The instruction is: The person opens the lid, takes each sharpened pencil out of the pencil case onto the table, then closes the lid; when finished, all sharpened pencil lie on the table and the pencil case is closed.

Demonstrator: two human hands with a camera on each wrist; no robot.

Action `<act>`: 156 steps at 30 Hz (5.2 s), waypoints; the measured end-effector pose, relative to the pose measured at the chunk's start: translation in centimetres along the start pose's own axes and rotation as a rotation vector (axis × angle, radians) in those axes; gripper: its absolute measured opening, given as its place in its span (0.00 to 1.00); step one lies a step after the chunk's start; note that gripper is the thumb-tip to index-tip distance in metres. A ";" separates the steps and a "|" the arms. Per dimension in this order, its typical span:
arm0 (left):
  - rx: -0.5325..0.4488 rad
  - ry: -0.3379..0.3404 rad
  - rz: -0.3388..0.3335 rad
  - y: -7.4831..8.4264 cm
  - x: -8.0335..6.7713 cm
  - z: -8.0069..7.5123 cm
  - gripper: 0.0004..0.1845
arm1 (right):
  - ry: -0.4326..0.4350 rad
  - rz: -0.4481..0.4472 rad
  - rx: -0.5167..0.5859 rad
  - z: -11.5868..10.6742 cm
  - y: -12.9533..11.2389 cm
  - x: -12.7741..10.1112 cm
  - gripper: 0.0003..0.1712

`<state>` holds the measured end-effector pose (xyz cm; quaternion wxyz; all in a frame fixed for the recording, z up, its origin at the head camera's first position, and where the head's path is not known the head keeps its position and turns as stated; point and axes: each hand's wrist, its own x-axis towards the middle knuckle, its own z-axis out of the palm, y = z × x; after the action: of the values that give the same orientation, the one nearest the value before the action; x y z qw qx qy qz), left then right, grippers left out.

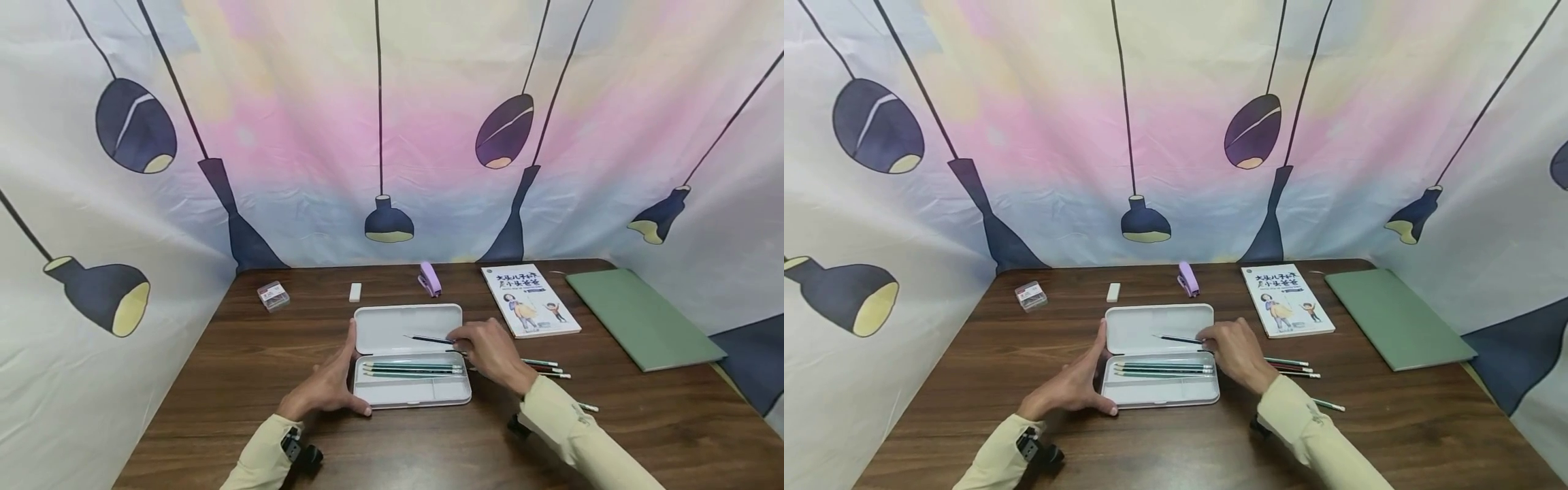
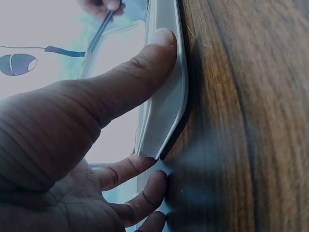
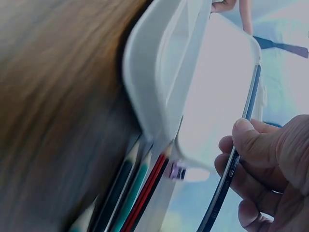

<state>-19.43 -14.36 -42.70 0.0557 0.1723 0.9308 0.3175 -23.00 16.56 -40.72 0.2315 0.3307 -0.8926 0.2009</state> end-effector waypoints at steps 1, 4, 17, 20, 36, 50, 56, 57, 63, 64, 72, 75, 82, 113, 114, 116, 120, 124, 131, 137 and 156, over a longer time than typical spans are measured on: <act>0.002 0.001 -0.002 0.0 0.0 0.0 0.79 | -0.011 -0.001 -0.004 0.3 -0.3 0.4 0.10; 0.003 0.003 -0.003 -0.1 0.0 0.0 0.79 | -0.058 0.006 0.007 1.2 -1.1 1.3 0.09; -0.022 -0.004 0.000 -0.4 -0.3 0.6 0.79 | -0.199 -0.048 0.040 4.8 -3.0 2.1 0.10; -0.026 -0.002 0.002 -0.4 -0.3 0.6 0.79 | -0.194 -0.060 0.056 4.9 -3.2 2.0 0.08; 0.013 0.003 -0.005 0.1 0.1 -0.1 0.79 | -0.121 0.083 0.060 2.0 -1.0 0.5 0.08; 0.015 0.009 -0.014 0.0 0.2 -0.5 0.79 | -0.190 0.299 -0.106 -3.0 2.8 -5.2 0.05; 0.016 -0.005 -0.025 0.1 0.2 -0.3 0.79 | -0.276 0.364 -0.097 -4.2 3.6 -8.2 0.10; 0.017 -0.006 -0.026 0.1 0.1 -0.3 0.79 | -0.288 0.368 -0.098 -4.3 3.7 -8.6 0.10; 0.021 -0.006 -0.022 0.0 0.0 -0.1 0.79 | -0.308 0.380 -0.109 -4.7 4.0 -10.3 0.08; 0.020 -0.006 -0.021 0.0 0.0 -0.2 0.79 | -0.305 0.376 -0.110 -4.7 4.1 -10.5 0.09; 0.008 -0.005 -0.017 0.0 0.0 -0.1 0.79 | -0.262 0.290 -0.157 -5.0 4.4 -11.9 0.15; 0.002 -0.004 -0.016 0.1 0.0 0.0 0.79 | -0.237 0.258 -0.175 -5.2 4.4 -12.2 0.17; 0.000 -0.011 -0.027 0.0 -0.4 0.2 0.78 | -0.195 0.264 -0.191 -5.8 4.3 -11.7 0.17; 0.004 0.003 0.009 0.1 -0.2 -0.1 0.79 | 0.025 0.126 -0.015 -2.6 1.1 -6.4 0.15; 0.003 0.001 0.008 0.0 -0.2 0.0 0.79 | 0.022 0.109 -0.025 -2.5 0.9 -5.9 0.16; 0.001 0.002 0.008 0.0 -0.2 0.0 0.79 | 0.016 0.088 -0.038 -2.0 0.5 -4.9 0.16; 0.002 0.004 -0.001 0.0 -0.2 0.1 0.79 | -0.023 0.055 -0.032 -1.2 -0.4 -3.0 0.17; 0.007 0.003 -0.007 0.0 -0.2 0.2 0.78 | -0.112 0.035 -0.011 -0.2 -1.2 -1.6 0.19; 0.006 -0.006 -0.024 0.0 -0.4 0.6 0.78 | -0.206 -0.008 0.008 1.9 -2.2 -0.7 0.19; 0.004 -0.005 -0.003 -0.1 -0.4 0.7 0.79 | -0.219 -0.063 0.003 3.6 -2.6 -0.4 0.14; 0.000 0.006 0.006 0.0 -0.2 -0.1 0.78 | -0.147 -0.102 -0.098 4.2 -3.0 0.2 0.06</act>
<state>-19.24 -14.44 -42.64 0.0520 0.1739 0.9304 0.3184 -22.28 12.23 -43.38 0.1914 0.3779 -0.8978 0.1201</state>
